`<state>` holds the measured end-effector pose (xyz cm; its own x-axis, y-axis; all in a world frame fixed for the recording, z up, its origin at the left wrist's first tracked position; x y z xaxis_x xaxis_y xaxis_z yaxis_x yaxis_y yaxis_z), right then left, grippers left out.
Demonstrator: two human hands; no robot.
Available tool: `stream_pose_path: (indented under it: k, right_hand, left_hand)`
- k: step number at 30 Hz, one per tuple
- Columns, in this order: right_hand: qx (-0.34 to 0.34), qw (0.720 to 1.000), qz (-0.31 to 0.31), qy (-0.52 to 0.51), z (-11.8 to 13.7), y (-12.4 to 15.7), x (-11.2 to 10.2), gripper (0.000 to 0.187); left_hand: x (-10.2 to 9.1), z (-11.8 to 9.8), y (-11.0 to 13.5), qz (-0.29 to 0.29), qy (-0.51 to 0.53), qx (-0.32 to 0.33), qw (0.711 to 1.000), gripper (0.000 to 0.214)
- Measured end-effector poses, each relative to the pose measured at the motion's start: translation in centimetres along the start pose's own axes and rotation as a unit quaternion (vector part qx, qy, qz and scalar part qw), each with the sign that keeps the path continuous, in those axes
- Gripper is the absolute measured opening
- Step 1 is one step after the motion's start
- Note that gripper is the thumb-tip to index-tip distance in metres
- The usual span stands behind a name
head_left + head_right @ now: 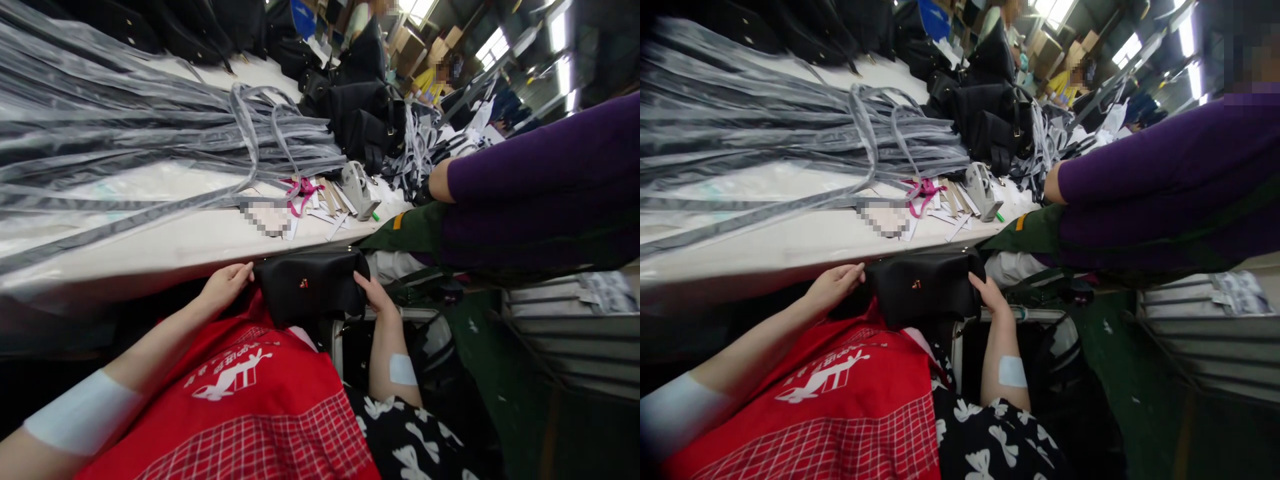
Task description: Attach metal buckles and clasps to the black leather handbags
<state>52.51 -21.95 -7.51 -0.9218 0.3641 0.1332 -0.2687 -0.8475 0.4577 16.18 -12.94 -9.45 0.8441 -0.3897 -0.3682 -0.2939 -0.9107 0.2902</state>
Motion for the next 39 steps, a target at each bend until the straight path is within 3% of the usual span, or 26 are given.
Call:
stream_pose_path:
  k: [4,8,12,16,18,23,25,27,29,31,32,34,37,39]
  right_hand:
    - [0.063,0.996,-0.01,-0.058,-0.3,-0.5,1.0,0.027]
    - [0.137,0.986,0.027,-0.089,-1.3,-0.6,3.2,0.028]
    - [0.175,0.976,0.061,-0.113,-2.5,-0.4,5.3,0.028]
    - [0.187,0.97,0.068,-0.141,-3.1,-0.2,6.4,0.025]
    - [0.186,0.968,0.069,-0.152,-3.0,0.0,6.9,0.029]
    - [0.162,0.979,0.065,-0.109,-2.3,0.9,7.3,0.054]
    - [0.142,0.986,0.069,-0.048,-1.8,1.1,7.1,0.06]
    - [0.07,0.996,0.034,0.035,-0.3,1.4,6.0,0.062]
    - [-0.047,0.992,-0.052,0.1,2.4,2.6,4.4,0.055]
    - [-0.204,0.959,-0.143,0.132,6.0,5.6,3.5,0.045]
    - [-0.269,0.94,-0.158,0.14,7.3,7.6,3.8,0.04]
    - [-0.332,0.923,-0.098,0.171,8.6,10.8,6.1,0.036]
    - [-0.262,0.919,0.113,0.271,6.2,13.3,12.0,0.035]
    - [-0.253,0.875,0.19,0.367,4.2,14.0,15.0,0.022]
  left_hand:
    - [-0.9,-2.6,1.4,-0.022,-0.07,0.051,0.996,0.046]
    - [-1.1,-5.5,2.5,-0.026,-0.123,0.112,0.986,0.044]
    - [-0.7,-7.2,3.1,-0.013,-0.197,0.161,0.967,0.043]
    - [-0.1,-7.5,3.8,-0.009,-0.31,0.188,0.932,0.048]
    - [0.2,-7.0,3.8,-0.005,-0.355,0.165,0.92,0.042]
    - [0.4,-5.8,1.8,0.048,-0.345,0.102,0.932,0.021]
    - [0.6,-5.7,0.9,0.08,-0.313,0.108,0.94,0.022]
    - [0.7,-5.5,0.2,0.108,-0.274,0.109,0.949,0.025]
    - [0.9,-5.3,0.0,0.123,-0.233,0.103,0.959,0.029]
    - [1.4,-5.1,0.0,0.129,-0.192,0.094,0.968,0.034]
    - [1.7,-5.1,0.2,0.131,-0.172,0.089,0.972,0.037]
    - [2.5,-5.4,0.7,0.137,-0.137,0.085,0.977,0.04]
    - [3.6,-6.4,1.6,0.154,-0.098,0.084,0.979,0.041]
    - [4.3,-7.2,2.3,0.179,-0.076,0.083,0.977,0.042]
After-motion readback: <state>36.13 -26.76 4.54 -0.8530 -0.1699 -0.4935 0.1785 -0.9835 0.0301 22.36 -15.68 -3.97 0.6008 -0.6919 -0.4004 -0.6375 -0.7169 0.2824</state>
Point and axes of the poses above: each hand's wrist, its own y-axis away from the middle knuckle, its own x-axis out of the palm, z = x × y, the point moved 8 cm from there along -y, towards the middle knuckle, and after that the axes turned 9 degrees about -y, right-handed, at the moved point
